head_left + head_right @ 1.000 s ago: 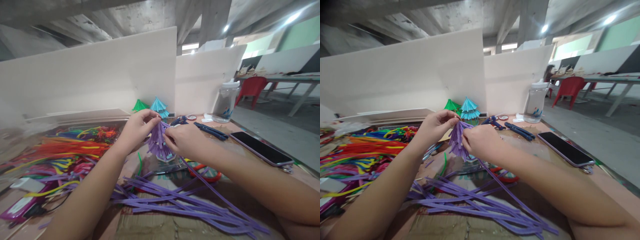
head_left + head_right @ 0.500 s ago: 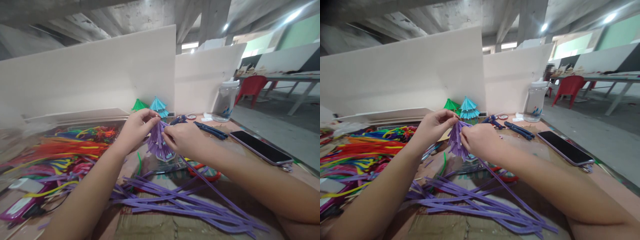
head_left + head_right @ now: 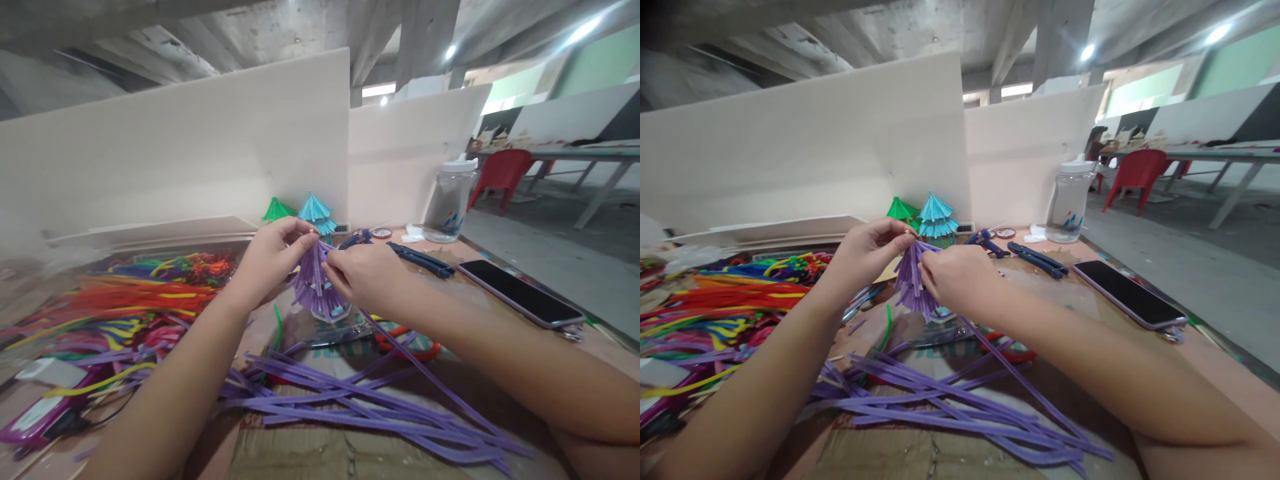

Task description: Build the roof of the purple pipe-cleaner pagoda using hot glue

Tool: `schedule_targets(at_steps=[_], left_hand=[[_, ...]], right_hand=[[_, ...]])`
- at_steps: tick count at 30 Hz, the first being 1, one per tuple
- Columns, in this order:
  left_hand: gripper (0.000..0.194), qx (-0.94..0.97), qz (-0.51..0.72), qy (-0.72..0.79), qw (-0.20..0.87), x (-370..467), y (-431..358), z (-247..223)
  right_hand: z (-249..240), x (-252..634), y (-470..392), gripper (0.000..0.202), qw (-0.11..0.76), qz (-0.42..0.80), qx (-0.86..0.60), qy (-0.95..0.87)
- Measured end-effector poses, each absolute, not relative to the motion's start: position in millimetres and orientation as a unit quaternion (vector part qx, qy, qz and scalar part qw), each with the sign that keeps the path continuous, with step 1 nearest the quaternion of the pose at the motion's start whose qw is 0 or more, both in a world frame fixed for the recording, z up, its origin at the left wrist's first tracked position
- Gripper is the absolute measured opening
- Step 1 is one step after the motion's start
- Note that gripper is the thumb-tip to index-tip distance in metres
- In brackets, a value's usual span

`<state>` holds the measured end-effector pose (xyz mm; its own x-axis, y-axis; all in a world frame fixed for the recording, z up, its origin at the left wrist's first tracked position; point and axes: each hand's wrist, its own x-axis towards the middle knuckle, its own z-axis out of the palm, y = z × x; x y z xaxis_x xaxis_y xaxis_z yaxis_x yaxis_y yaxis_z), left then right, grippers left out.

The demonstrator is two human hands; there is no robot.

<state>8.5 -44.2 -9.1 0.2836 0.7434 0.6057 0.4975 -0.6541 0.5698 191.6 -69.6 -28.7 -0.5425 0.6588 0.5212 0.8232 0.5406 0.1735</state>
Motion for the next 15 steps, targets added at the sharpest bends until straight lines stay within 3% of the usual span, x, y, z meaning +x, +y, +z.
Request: schedule_targets(at_steps=[8,15], left_hand=[[0.02,0.776,0.469,0.399,0.135,4.0,-33.2,-11.2],[0.022,0.768,0.474,0.403,0.153,4.0,-28.3,-15.0]], right_hand=[[-17.4,211.9,-69.6,0.051,0.224,-0.176,-0.459,-0.842],[-29.7,226.6,-59.1,0.057,0.207,0.106,-0.439,-0.868]])
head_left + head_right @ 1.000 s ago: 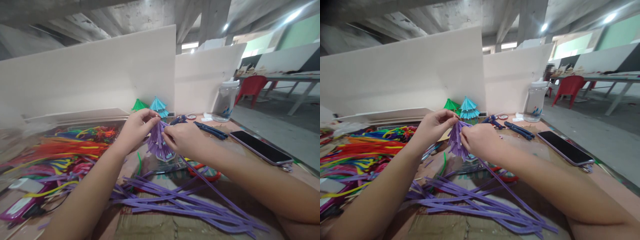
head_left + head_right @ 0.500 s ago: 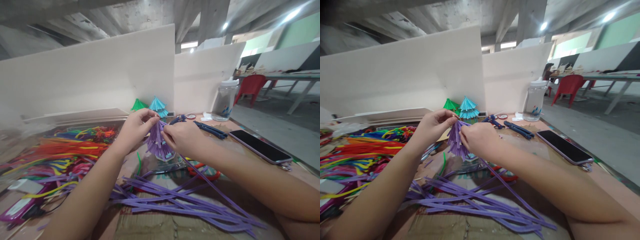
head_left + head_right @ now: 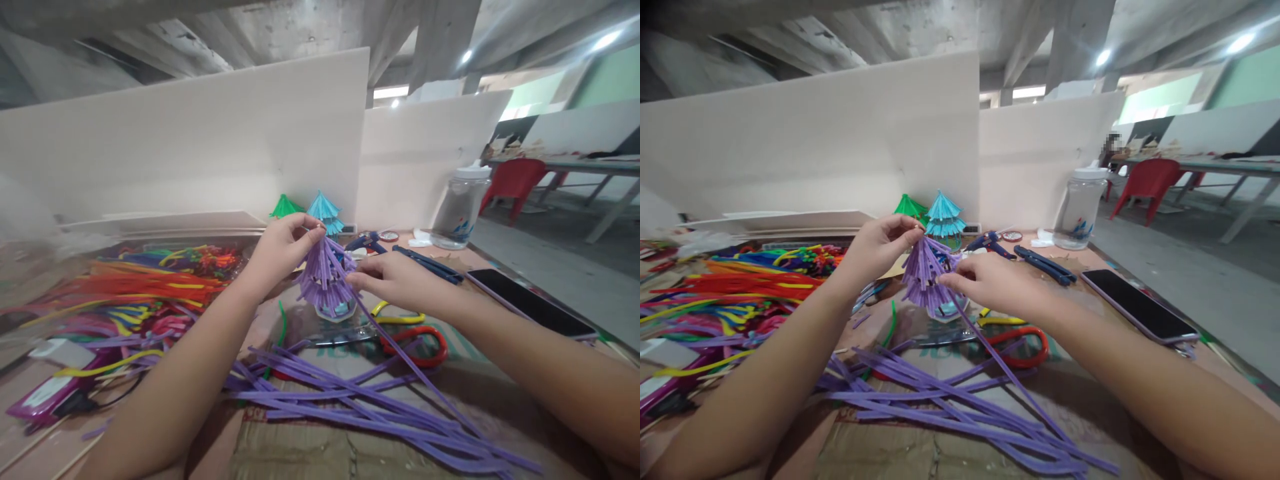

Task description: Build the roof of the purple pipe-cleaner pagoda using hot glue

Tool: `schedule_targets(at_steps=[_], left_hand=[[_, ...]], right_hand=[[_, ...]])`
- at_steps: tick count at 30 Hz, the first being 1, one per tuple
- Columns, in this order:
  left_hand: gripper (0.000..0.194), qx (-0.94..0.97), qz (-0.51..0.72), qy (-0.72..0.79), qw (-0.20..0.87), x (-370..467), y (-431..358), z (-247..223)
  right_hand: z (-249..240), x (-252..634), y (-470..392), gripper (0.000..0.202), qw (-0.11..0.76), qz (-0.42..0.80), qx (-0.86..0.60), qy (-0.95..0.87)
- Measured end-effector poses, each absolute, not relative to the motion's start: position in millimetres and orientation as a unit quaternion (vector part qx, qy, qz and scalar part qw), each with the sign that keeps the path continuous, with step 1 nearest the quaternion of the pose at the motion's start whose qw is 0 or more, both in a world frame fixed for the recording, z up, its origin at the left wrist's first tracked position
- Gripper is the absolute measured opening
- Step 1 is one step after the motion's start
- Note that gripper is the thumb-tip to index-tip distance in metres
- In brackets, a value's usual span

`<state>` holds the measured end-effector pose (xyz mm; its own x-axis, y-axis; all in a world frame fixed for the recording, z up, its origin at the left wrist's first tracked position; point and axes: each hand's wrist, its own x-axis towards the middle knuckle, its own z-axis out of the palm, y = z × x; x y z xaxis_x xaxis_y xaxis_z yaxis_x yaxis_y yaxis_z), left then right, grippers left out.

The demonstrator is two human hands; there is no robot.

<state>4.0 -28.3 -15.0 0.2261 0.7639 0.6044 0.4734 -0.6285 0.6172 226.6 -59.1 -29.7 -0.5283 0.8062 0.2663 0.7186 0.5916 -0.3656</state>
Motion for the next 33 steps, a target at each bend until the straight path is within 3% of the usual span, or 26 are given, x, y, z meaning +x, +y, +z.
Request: schedule_targets(at_steps=[7,15,33], left_hand=[[0.023,0.773,0.472,0.397,0.147,2.9,-28.8,-14.7],[0.024,0.772,0.469,0.406,0.14,3.9,-30.4,-13.0],[0.023,0.782,0.473,0.387,0.118,4.3,-30.1,-13.5]], right_hand=[[-36.4,222.1,-51.4,0.039,0.137,0.354,-0.426,-0.821],[-52.4,217.1,-45.6,0.041,0.232,0.493,-0.378,-0.749],[-62.4,216.9,-30.1,0.027,0.291,0.435,-0.428,-0.737]])
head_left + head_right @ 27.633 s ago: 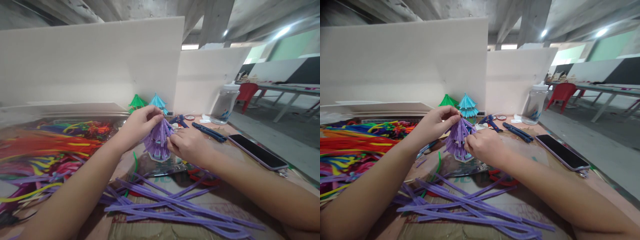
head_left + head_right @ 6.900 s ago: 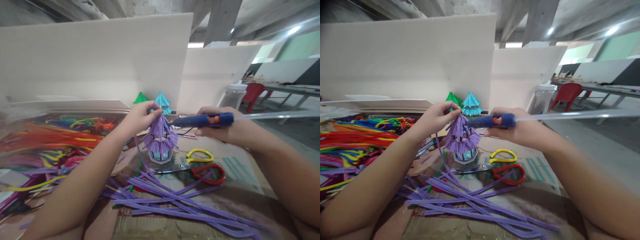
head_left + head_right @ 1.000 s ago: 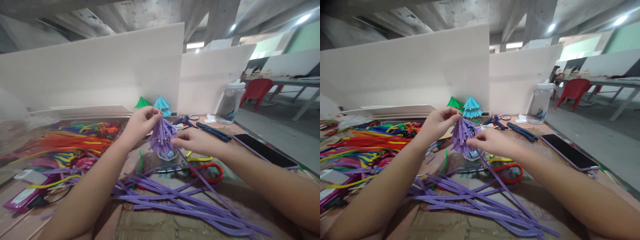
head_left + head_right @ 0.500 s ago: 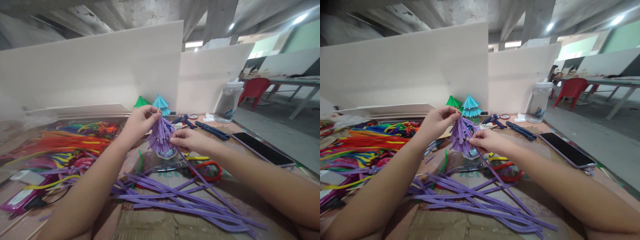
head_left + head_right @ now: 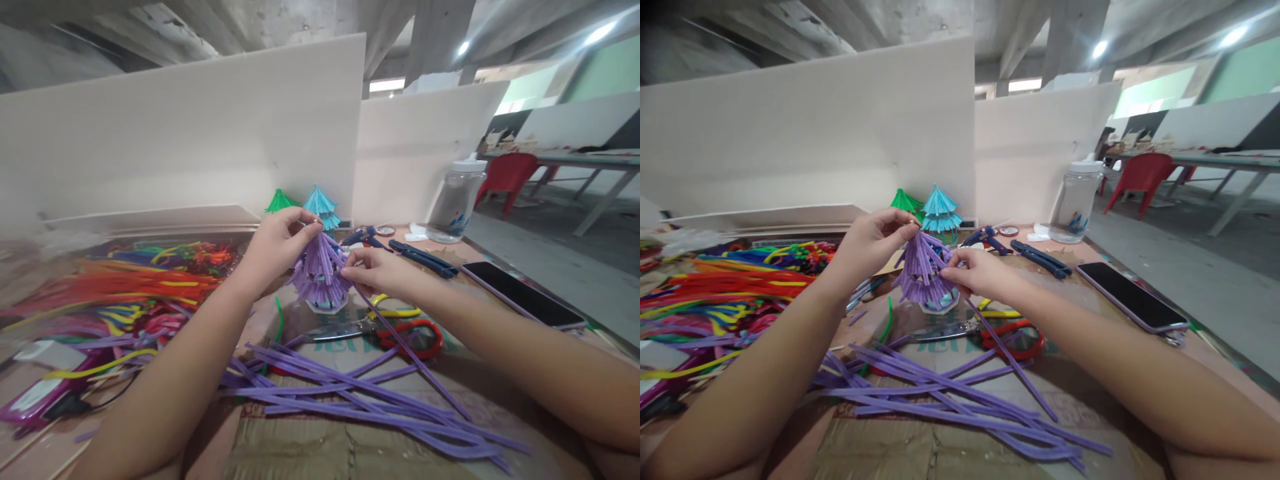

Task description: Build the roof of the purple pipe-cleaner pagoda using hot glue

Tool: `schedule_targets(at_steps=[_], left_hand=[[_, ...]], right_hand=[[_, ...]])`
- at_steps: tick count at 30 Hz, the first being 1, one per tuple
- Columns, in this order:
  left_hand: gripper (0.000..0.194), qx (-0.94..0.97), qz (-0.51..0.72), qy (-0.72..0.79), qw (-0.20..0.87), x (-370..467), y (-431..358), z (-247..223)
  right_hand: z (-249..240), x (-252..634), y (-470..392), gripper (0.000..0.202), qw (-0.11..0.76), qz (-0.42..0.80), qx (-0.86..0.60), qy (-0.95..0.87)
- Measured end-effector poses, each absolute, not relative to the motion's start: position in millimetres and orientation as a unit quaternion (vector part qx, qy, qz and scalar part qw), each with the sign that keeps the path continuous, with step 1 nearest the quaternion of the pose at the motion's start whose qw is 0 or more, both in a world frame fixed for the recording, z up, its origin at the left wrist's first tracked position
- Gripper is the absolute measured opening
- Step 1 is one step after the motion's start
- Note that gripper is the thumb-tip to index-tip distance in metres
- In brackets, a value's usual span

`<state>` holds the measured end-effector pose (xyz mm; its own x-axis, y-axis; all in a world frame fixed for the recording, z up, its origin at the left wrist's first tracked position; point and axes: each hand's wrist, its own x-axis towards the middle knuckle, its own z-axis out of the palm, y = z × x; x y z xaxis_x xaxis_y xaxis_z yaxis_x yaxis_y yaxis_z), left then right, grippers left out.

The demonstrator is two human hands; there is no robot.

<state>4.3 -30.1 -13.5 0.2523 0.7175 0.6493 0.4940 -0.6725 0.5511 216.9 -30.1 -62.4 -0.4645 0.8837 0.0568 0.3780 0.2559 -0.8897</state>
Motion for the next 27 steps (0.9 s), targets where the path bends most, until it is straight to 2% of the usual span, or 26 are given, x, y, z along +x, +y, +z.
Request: schedule_targets(at_steps=[5,11,15,20,23,26,27], left_hand=[[0.021,0.787,0.474,0.38,0.111,4.6,-30.8,-13.7],[0.021,0.78,0.484,0.379,0.115,7.3,-29.3,-18.6],[0.031,0.796,0.475,0.357,0.113,11.3,-20.9,-30.7],[0.045,0.812,0.467,0.333,0.105,16.8,-11.3,-41.8],[0.048,0.807,0.477,0.333,0.098,17.2,-8.0,-50.7],[0.059,0.797,0.502,0.325,0.081,14.6,-6.7,-70.7],[0.064,0.792,0.515,0.32,0.081,13.1,-6.6,-79.4]], right_hand=[[-61.3,219.7,-26.9,0.018,0.299,0.395,-0.415,-0.763],[-64.7,216.1,-27.0,0.02,0.315,0.342,-0.432,-0.773],[-64.9,217.7,-26.7,0.022,0.318,0.33,-0.422,-0.782],[-50.4,235.0,-20.3,0.031,0.265,0.288,-0.422,-0.818],[-60.0,245.4,-6.9,0.04,0.35,0.228,-0.425,-0.803],[-91.8,248.4,8.8,0.033,0.51,0.174,-0.433,-0.722],[-103.7,247.9,13.2,0.032,0.516,0.177,-0.429,-0.72]])
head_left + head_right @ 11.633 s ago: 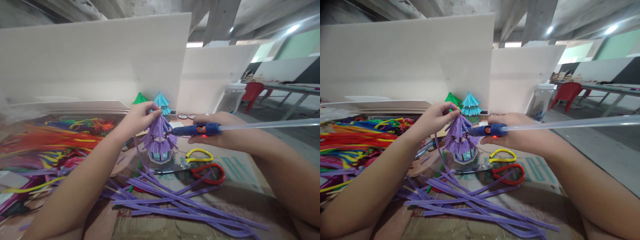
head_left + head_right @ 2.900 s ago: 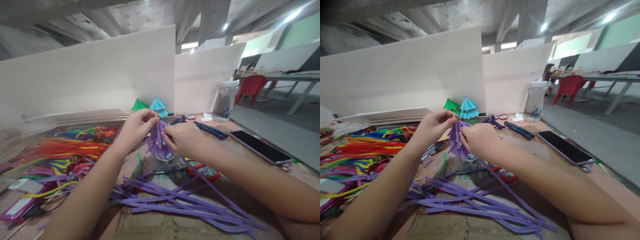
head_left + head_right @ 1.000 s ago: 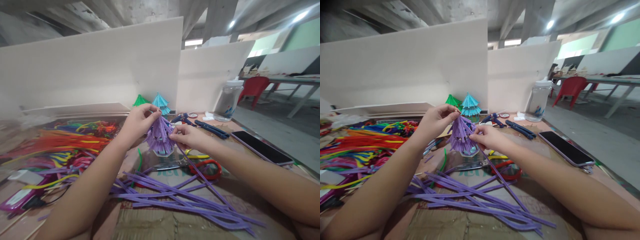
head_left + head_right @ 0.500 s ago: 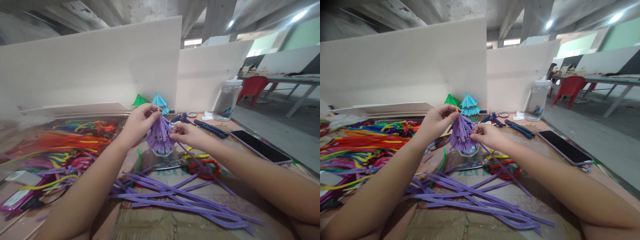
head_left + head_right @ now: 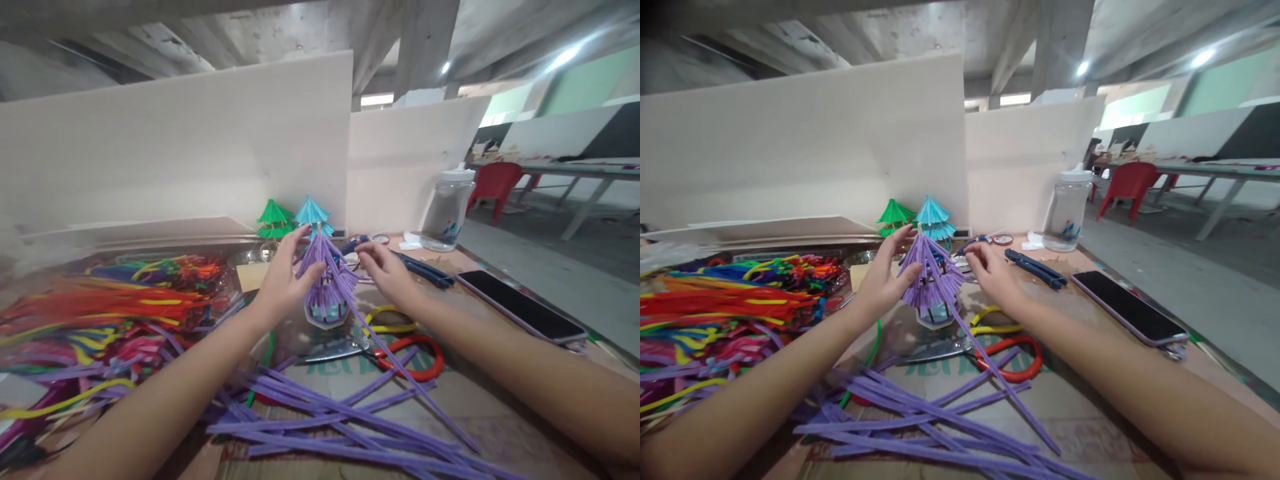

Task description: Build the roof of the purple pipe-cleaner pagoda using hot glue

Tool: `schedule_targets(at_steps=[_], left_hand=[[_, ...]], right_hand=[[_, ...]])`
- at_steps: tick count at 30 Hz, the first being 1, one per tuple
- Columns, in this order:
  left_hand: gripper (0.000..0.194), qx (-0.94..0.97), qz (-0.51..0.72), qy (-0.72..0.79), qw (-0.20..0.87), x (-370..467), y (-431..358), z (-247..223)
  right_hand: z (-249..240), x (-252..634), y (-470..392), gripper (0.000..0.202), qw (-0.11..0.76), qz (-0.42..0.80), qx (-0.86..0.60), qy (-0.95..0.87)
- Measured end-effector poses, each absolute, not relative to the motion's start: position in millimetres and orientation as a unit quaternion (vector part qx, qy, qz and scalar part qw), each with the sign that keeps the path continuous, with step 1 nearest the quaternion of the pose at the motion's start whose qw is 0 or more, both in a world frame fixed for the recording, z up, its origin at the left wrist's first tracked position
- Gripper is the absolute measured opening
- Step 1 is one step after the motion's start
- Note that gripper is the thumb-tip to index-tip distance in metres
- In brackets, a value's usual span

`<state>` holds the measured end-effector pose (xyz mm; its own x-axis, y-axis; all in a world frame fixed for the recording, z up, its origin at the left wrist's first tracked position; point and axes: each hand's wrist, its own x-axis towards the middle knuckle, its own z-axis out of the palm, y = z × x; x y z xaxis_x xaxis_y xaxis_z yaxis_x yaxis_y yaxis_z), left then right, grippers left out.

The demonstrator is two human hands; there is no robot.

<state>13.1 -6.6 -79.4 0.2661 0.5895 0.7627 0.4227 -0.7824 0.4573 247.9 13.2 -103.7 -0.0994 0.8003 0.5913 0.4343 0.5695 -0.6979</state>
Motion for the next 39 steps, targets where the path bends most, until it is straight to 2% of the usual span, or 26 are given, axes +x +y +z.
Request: schedule_targets(at_steps=[3,8,13,15,17,21,23,34,39], left_hand=[[0.077,0.796,0.509,0.323,0.048,7.7,-7.6,-103.3],[0.069,0.811,0.498,0.299,-0.073,2.8,-13.7,-110.6],[0.052,0.826,0.462,0.297,-0.126,0.6,-21.6,-97.6],[0.051,0.828,0.454,0.296,-0.145,-2.0,-22.9,-93.8],[0.048,0.829,0.444,0.292,-0.174,-5.2,-22.8,-90.5],[0.04,0.834,0.413,0.271,-0.245,-10.3,-20.8,-84.4],[0.04,0.837,0.397,0.263,-0.27,-11.7,-19.6,-82.0],[0.04,0.835,0.403,0.212,-0.309,-10.0,-28.6,-78.9],[0.032,0.869,0.321,0.117,-0.358,-4.7,-45.4,-75.8]], right_hand=[[-129.6,245.3,19.6,0.038,0.503,0.247,-0.397,-0.727],[-134.6,243.4,12.5,0.04,0.454,0.355,-0.372,-0.728],[-137.6,240.1,8.0,0.087,0.397,0.465,-0.364,-0.702],[-137.2,238.2,7.5,0.095,0.391,0.498,-0.362,-0.684],[-134.5,236.1,6.8,0.089,0.389,0.528,-0.36,-0.664],[-129.2,232.6,3.6,0.028,0.357,0.496,-0.369,-0.7],[-128.8,231.8,1.9,0.017,0.347,0.483,-0.377,-0.71],[-136.3,229.6,4.6,0.029,0.384,0.501,-0.375,-0.678],[-135.6,230.6,5.3,0.028,0.387,0.488,-0.368,-0.69]])
